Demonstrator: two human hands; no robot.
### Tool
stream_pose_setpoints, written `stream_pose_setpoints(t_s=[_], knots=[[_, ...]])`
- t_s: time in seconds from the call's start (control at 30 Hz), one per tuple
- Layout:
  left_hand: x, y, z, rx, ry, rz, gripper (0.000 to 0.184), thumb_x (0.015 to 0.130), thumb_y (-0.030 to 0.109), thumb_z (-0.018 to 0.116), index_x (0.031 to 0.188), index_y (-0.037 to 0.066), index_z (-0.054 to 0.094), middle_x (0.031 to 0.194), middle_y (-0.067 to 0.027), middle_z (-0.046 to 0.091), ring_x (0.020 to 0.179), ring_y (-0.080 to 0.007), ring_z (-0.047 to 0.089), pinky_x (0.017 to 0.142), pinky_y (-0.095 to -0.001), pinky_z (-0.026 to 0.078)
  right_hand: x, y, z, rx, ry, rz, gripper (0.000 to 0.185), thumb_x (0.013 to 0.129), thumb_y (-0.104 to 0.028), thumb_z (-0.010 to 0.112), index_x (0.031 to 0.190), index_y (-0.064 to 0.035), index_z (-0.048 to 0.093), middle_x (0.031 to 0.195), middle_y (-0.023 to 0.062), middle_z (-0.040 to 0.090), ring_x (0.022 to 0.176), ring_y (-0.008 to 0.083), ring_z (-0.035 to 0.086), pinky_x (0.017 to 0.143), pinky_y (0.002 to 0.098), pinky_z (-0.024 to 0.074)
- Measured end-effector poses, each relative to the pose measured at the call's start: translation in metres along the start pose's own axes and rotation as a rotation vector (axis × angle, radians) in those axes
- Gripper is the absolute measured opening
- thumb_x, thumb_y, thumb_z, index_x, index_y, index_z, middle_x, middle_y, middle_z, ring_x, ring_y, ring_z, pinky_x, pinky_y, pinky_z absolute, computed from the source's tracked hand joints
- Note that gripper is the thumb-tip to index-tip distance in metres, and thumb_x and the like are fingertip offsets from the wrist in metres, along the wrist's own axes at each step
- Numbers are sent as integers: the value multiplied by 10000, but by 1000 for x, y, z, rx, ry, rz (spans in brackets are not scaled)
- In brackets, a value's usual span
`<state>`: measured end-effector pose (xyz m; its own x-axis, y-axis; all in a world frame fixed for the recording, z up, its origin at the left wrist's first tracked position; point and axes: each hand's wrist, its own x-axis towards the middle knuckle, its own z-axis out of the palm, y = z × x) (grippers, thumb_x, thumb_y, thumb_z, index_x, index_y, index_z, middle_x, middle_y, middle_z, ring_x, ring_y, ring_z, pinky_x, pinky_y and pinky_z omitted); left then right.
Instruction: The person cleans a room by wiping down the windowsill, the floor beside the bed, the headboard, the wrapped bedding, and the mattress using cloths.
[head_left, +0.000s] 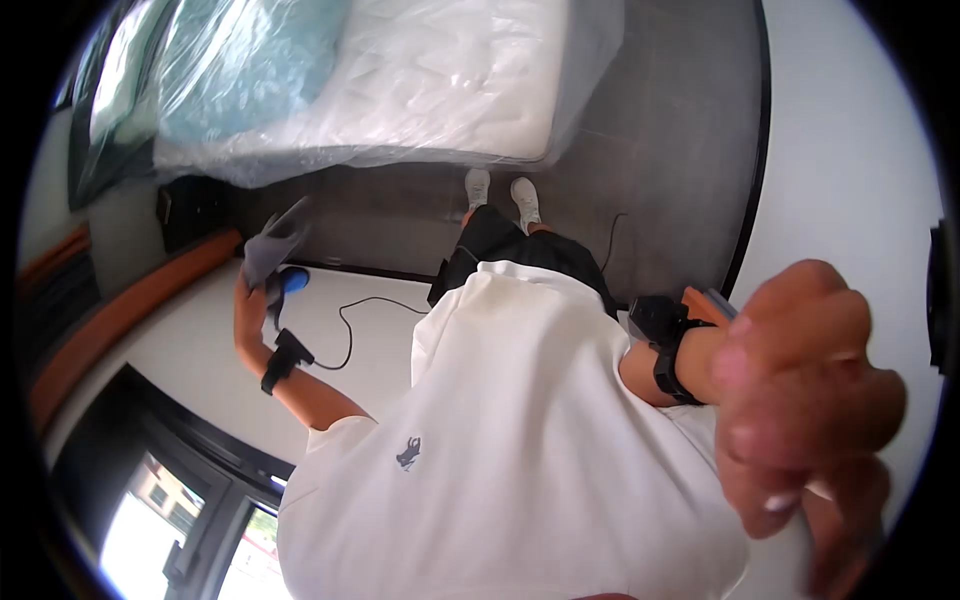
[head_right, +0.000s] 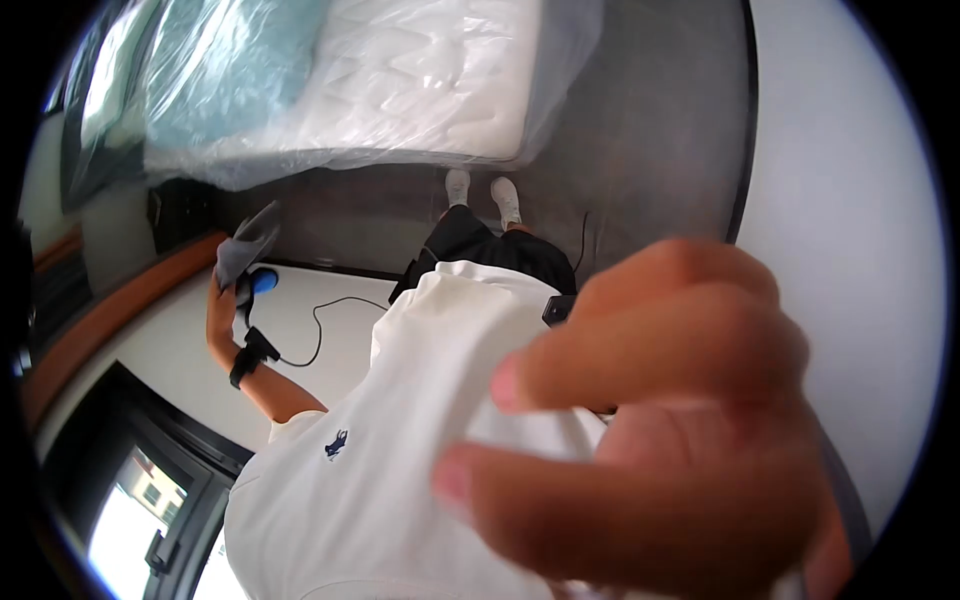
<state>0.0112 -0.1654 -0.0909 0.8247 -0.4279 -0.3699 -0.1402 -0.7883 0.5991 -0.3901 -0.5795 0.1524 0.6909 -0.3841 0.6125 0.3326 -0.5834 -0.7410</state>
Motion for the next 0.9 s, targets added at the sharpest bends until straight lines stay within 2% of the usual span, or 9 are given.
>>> stream_pose_setpoints(t_s=[0.13, 0.23, 0.37, 0.47, 0.53, 0.57, 0.7, 0.83, 0.9], knots=[[72, 142, 126, -185, -363, 237, 295, 959, 140, 578, 1196, -37, 590, 1020, -83, 672, 930, -141, 591, 846, -300, 471, -27, 68, 20, -176, 38, -26, 220, 789, -15, 626, 994, -77, 674, 816, 68, 624, 694, 201, 577, 549, 292, 467], [40, 239, 220, 143, -698, 209, 305, 942, 256, 640, 1011, -42, 630, 697, -36, 614, 638, -134, 501, 596, -346, 459, -90, 63, -4, -234, 130, 115, 255, 726, -7, 647, 976, -19, 695, 810, 104, 663, 698, 210, 615, 598, 319, 502], [-38, 283, 316, -127, -1178, 560, 319, 948, 254, 643, 1106, -22, 622, 901, -111, 683, 826, -144, 599, 769, -315, 498, -177, 83, 16, -307, 315, 596, 443, 768, -66, 694, 1208, -61, 640, 1085, 165, 657, 851, 280, 659, 768, 347, 517], [-52, 302, 365, -108, -1501, 451, 450, 974, 334, 598, 1281, 8, 550, 1129, -113, 645, 1004, -154, 570, 892, -310, 462, -240, 144, 49, -213, 456, 1026, 533, 811, -112, 712, 1319, -77, 553, 1285, 151, 566, 1023, 262, 628, 878, 341, 491], [-66, 298, 391, -225, -1733, -218, 627, 996, 482, 500, 1423, 30, 424, 1327, -91, 528, 1162, -166, 484, 985, -317, 400, -295, 178, 66, 133, 722, 1106, 570, 825, -124, 731, 1349, -74, 510, 1322, 124, 521, 1151, 209, 550, 943, 326, 454], [-67, 294, 408, -112, -1808, -270, 768, 990, 595, 405, 1483, 13, 321, 1438, -81, 414, 1253, -172, 404, 1026, -322, 353, -317, 192, 74, 143, 747, 1098, 570, 825, -124, 731, 1349, -74, 510, 1322, 124, 521, 1151, 209, 550, 943, 326, 454], [-38, 262, 488, 288, -1532, 38, 700, 975, 603, 428, 1327, 4, 507, 1257, -94, 589, 1057, -200, 572, 898, -358, 454, -379, 253, 89, 364, 987, 1142, 564, 807, -36, 702, 1333, -62, 501, 1253, 95, 540, 1175, 199, 513, 973, 307, 427], [21, 245, 579, 395, -976, 843, 477, 971, 434, 491, 1136, -3, 590, 1023, -186, 688, 846, -359, 669, 775, -421, 514, -449, 333, 97, 335, 1544, 1058, 517, 770, -8, 678, 1262, -28, 521, 1192, 90, 579, 1078, 208, 567, 941, 303, 447], [47, 238, 618, 577, -842, 1036, 348, 935, 360, 544, 1100, 64, 623, 1165, -165, 657, 1078, -376, 605, 961, -473, 426, -486, 366, 89, 58, 1379, 1086, 536, 749, -15, 680, 1260, -32, 517, 1170, 104, 588, 1066, 210, 571, 926, 313, 457]])
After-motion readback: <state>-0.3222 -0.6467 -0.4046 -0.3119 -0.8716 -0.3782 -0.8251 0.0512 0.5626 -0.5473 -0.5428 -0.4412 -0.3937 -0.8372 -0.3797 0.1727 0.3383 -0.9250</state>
